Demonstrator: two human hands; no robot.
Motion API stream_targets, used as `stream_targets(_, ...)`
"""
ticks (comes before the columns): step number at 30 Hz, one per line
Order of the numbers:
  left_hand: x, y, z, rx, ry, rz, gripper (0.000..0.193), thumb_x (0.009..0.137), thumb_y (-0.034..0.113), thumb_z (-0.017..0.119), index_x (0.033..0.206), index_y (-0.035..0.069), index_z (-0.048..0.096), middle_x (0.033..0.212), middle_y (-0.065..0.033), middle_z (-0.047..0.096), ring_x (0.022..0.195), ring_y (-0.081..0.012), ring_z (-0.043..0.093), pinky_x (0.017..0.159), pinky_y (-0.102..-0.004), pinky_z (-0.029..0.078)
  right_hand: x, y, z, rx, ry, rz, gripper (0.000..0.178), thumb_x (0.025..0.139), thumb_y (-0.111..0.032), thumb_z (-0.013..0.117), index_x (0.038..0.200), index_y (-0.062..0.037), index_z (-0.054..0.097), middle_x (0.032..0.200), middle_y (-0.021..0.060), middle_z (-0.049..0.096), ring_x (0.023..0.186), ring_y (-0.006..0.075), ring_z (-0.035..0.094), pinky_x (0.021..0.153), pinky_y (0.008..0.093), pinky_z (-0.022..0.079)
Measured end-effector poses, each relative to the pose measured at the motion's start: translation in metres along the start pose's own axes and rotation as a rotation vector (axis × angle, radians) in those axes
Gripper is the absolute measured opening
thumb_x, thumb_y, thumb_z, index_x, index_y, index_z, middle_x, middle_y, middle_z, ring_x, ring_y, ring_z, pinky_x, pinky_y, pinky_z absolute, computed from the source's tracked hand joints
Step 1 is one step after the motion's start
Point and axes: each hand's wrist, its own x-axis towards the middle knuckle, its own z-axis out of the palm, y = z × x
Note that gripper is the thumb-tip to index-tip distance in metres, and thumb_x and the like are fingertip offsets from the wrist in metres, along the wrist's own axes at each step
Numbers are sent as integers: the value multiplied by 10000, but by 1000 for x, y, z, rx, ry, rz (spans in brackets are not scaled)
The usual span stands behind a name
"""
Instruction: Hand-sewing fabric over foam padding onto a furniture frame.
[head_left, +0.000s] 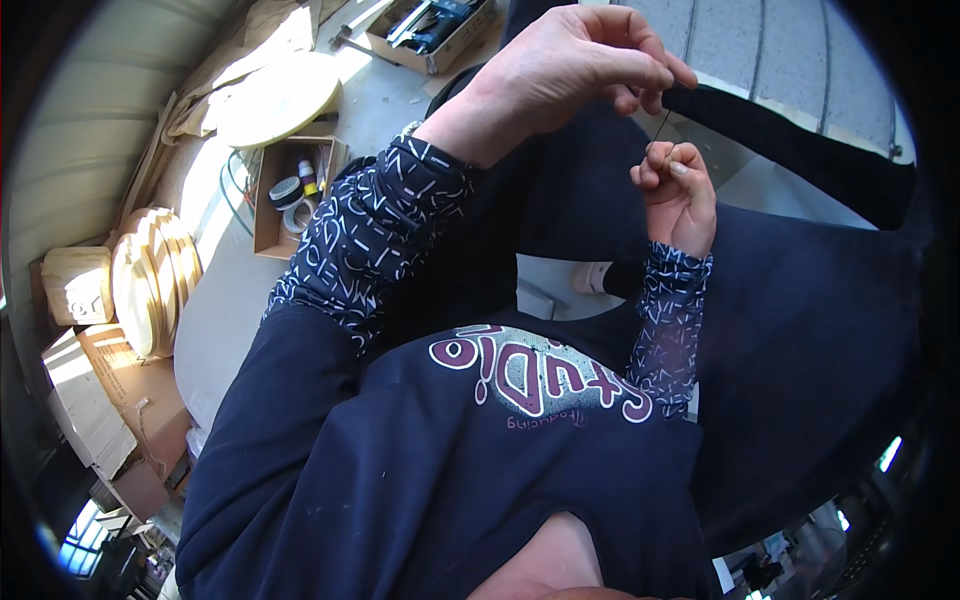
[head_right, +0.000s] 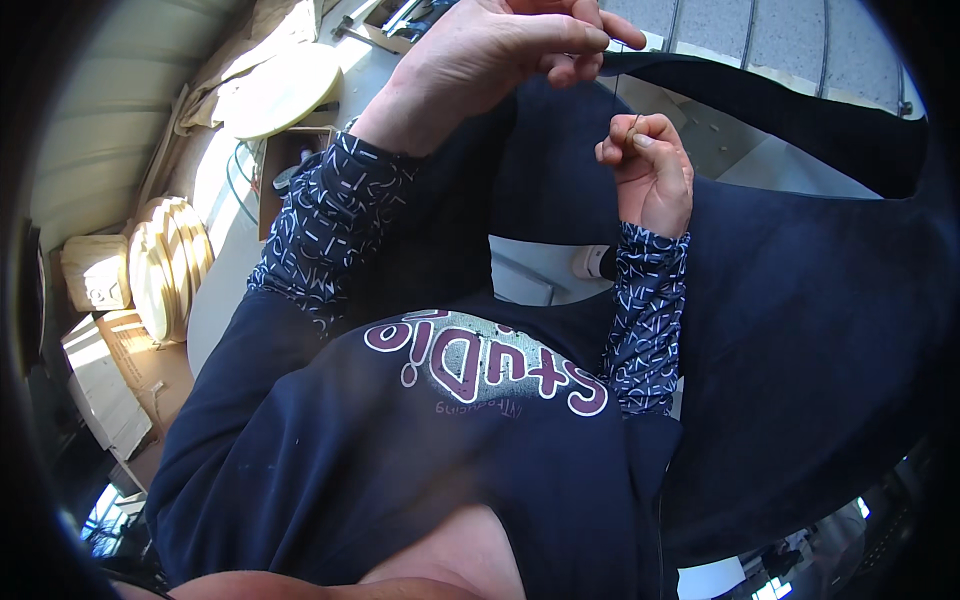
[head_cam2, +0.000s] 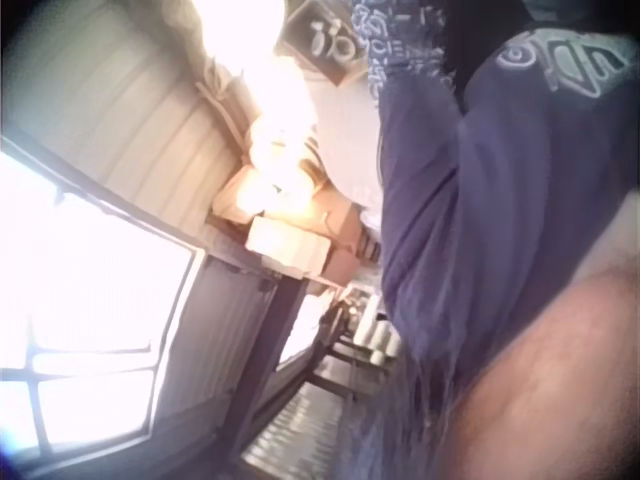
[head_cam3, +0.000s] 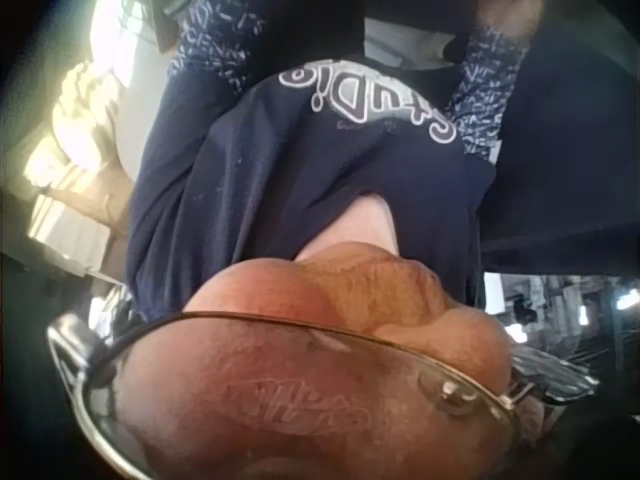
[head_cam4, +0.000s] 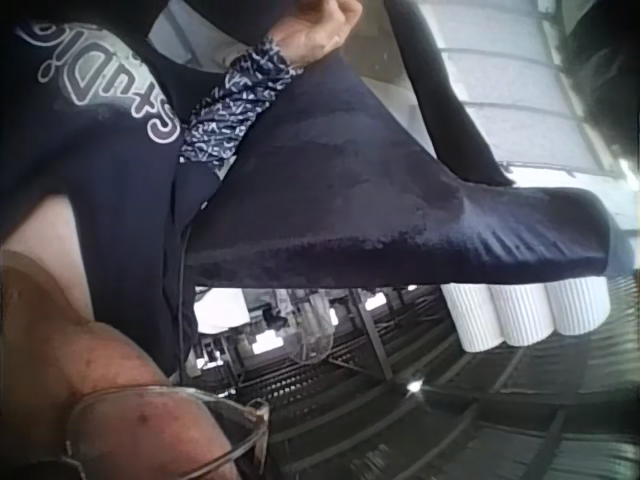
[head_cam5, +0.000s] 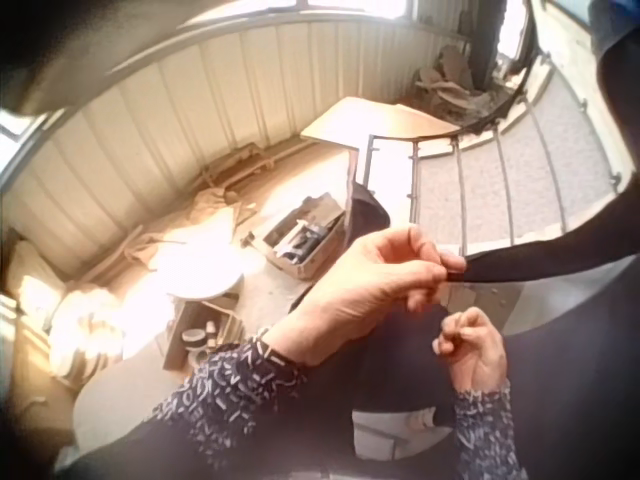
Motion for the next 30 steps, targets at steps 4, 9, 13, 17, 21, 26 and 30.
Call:
stream_targets(4, -6, 16, 36, -198, -43, -57, 153, 1031, 133, 708, 1042, 43, 585, 1096, -166, 754, 872, -184, 775, 747, -272, 637, -13, -7, 1, 30, -110, -21, 93, 974, -60, 533, 979, 1, 603, 1005, 160, 645, 802, 208, 596, 812, 383, 511)
stream_targets(9, -22, 21, 72, 206, 74, 5, 160, 1047, 164, 697, 1145, 49, 644, 990, -85, 727, 829, -137, 719, 713, -235, 579, -22, -16, -28, -96, -193, -20, 83, 976, -25, 533, 979, 5, 611, 1008, 148, 643, 820, 193, 601, 829, 369, 523)
stream_targets(13, -13, 26, 5, 23, 127, -64, 175, 1059, 167, 688, 1166, 31, 718, 892, -25, 682, 749, -80, 621, 669, -200, 506, 9, -26, -36, -128, -252, -22, 143, 997, -44, 538, 1065, -3, 657, 1087, 158, 687, 852, 197, 661, 875, 385, 564)
stream_targets(17, -36, 92, -19, 298, 177, 136, 175, 1071, 150, 671, 1145, -2, 717, 844, 1, 671, 656, -39, 572, 547, -185, 430, 35, -32, -15, -414, 23, -46, 226, 1038, -93, 610, 1231, -4, 685, 1224, 141, 727, 847, 141, 698, 849, 305, 592)
stream_targets(21, -33, 135, 3, 596, 22, 392, 202, 1066, 147, 681, 1196, -6, 709, 884, 3, 682, 689, -29, 557, 588, -188, 454, 77, -56, 73, -500, -240, -223, 357, 1051, -141, 645, 1378, 0, 629, 1311, 165, 709, 848, 118, 697, 814, 266, 596)
stream_targets(26, -11, 142, 3, 979, -23, 531, 179, 1046, 92, 695, 1197, -4, 697, 933, -8, 712, 816, -36, 645, 686, -193, 529, 90, -40, 155, -656, -450, -241, 684, 1010, -147, 751, 1589, -1, 417, 1509, 206, 569, 886, 148, 697, 811, 286, 590)
stream_targets(30, -39, 157, 1, 437, 219, 159, 232, 1085, 220, 661, 1184, 14, 700, 820, 5, 672, 679, -30, 610, 570, -175, 454, 78, -40, 146, -729, -131, -407, 427, 994, -213, 786, 1344, -23, 635, 1117, 65, 753, 737, 63, 671, 666, 203, 573)
